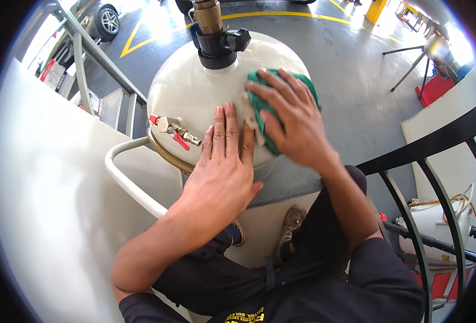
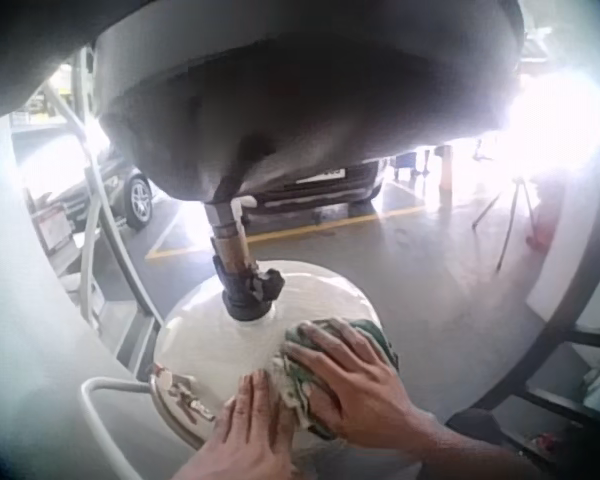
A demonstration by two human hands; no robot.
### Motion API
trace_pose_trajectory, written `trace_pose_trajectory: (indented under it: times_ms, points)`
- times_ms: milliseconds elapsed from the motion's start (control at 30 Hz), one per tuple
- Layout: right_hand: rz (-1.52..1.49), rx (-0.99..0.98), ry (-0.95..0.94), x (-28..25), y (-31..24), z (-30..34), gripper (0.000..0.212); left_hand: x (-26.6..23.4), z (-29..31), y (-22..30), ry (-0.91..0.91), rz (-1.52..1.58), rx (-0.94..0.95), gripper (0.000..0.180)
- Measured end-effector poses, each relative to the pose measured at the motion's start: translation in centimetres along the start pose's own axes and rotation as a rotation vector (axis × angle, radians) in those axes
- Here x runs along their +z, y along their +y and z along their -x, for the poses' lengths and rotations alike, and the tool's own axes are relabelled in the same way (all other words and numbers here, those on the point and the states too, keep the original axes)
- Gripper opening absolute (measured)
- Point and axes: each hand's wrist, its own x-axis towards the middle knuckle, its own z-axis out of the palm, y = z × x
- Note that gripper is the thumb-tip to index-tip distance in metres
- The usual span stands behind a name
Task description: The person wipes the exterior of a white cylindrical tank with a green cloth. They clean the top, sides, and bottom of the tank, as well as the attached hoses and valves, while sitting on the floor.
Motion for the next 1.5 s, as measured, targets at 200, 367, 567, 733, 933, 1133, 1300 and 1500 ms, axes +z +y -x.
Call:
trace_pose_trajectory:
  times_ms: [200, 367, 567, 733, 933, 1133, 1300, 1500]
  points:
    - [-0.070, 0.010, 0.012, 0.0, 1.3, -0.1, 0.050, -0.2, -0.2, 0.0, -0.013, -0.020, -0.014, 0.109]
    - [-0.526, 0.400, 0.069, 2.2, 12.1, -3.6, 0.050, 0.1, -0.9, 0.3, 0.000, -0.040, 0.001, 0.111]
    - [-0.296, 0.294, 0.267, 3.0, 7.7, -0.3, 0.047, 0.4, -0.6, 0.5, -0.015, -0.052, -0.026, 0.113]
    - [-0.150, -0.093, 0.346, 2.8, 2.4, 3.3, 0.044, 0.1, -0.6, 0.9, -0.039, -0.054, -0.062, 0.113]
    - [-0.780, 0.406, 0.584, 8.1, 10.8, 5.0, 0.056, 0.2, -1.4, 1.2, -0.029, -0.109, -0.038, 0.114]
    - [-1.178, 0.940, 0.451, 9.1, 10.0, 6.2, 0.058, 0.4, -1.3, 0.9, -0.028, -0.135, -0.031, 0.114]
    - [-0.587, 0.431, 0.589, 6.1, 2.1, 5.9, 0.061, 0.5, -0.6, 1.0, -0.039, -0.128, -0.047, 0.115]
    - [-0.890, 1.019, 0.672, 12.8, 0.3, 12.4, 0.061, 0.4, -1.6, 1.4, -0.027, -0.118, -0.029, 0.116]
